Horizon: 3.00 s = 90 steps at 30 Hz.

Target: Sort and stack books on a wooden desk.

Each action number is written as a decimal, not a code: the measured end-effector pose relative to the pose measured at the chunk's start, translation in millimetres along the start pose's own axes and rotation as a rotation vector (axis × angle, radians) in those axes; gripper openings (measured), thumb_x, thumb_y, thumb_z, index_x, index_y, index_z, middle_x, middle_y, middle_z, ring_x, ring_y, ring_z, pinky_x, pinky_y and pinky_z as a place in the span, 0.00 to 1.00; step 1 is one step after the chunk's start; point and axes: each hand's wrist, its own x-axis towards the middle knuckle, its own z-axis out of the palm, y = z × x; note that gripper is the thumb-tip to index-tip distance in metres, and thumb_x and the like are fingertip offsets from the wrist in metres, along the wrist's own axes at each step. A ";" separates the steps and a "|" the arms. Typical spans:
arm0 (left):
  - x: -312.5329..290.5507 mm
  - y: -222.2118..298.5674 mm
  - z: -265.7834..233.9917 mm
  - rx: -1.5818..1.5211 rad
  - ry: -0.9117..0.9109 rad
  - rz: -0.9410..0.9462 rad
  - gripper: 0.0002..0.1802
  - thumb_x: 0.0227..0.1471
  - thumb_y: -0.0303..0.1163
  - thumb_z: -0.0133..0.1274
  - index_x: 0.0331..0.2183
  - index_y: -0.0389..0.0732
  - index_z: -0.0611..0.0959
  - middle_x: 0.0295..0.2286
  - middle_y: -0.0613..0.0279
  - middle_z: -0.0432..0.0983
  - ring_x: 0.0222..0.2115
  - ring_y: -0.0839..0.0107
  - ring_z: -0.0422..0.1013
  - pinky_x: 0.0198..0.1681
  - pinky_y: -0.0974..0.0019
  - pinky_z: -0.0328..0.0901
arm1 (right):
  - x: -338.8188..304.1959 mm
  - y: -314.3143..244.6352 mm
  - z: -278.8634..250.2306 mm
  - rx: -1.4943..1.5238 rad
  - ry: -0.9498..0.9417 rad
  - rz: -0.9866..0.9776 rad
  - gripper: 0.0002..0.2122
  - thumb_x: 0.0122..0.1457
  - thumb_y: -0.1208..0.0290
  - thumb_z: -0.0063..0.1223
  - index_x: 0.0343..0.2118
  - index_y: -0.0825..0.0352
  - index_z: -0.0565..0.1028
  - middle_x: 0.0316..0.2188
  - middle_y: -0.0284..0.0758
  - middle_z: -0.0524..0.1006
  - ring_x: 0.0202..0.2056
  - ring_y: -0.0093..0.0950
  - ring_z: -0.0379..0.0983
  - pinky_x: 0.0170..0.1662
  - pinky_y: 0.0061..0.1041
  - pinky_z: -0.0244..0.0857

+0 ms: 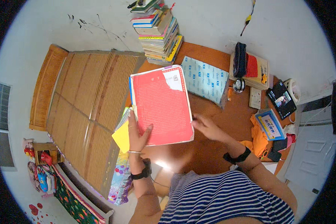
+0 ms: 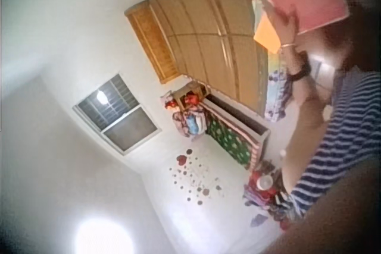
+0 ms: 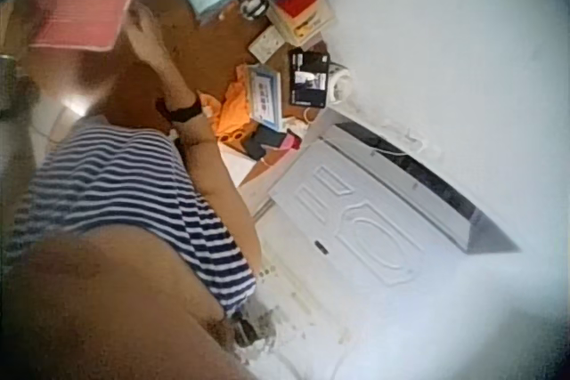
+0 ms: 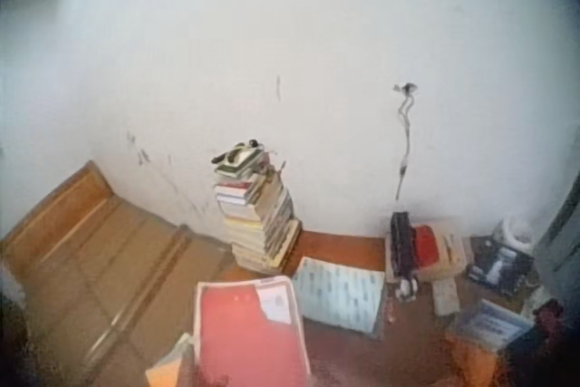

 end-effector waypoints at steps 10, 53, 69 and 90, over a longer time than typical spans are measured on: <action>-34.8 35.6 71.2 0.841 0.317 -0.005 0.50 0.44 0.53 0.54 0.54 0.24 0.53 0.55 0.33 0.45 0.58 0.41 0.41 0.58 0.44 0.37 | -25.4 0.6 -17.3 0.116 -0.108 -0.015 0.21 0.55 0.65 0.51 0.49 0.69 0.65 0.41 0.38 0.74 0.43 0.29 0.69 0.46 0.30 0.62; -34.8 8.4 95.5 1.128 0.300 0.563 0.42 0.37 0.64 0.50 0.51 0.49 0.70 0.54 0.59 0.59 0.55 0.60 0.56 0.56 0.53 0.49 | 5.7 215.8 -24.3 -1.197 -0.168 -0.144 0.26 0.53 0.76 0.36 0.54 0.85 0.49 0.16 0.42 0.73 0.17 0.37 0.71 0.18 0.38 0.64; -80.3 -21.9 162.1 0.691 -0.224 0.741 0.31 0.42 0.38 0.57 0.51 0.45 0.70 0.54 0.53 0.57 0.55 0.52 0.53 0.56 0.47 0.49 | -189.8 213.4 -26.8 -1.066 -0.348 0.071 0.23 0.56 0.72 0.37 0.56 0.66 0.54 0.21 0.47 0.72 0.22 0.43 0.72 0.24 0.38 0.67; -160.7 -141.3 109.5 0.892 -0.625 -0.081 0.35 0.40 0.49 0.57 0.50 0.43 0.70 0.53 0.47 0.58 0.54 0.55 0.57 0.53 0.56 0.55 | -170.6 164.4 -16.5 -1.145 -0.774 -0.148 0.18 0.60 0.69 0.39 0.53 0.59 0.64 0.21 0.42 0.73 0.24 0.39 0.73 0.26 0.36 0.66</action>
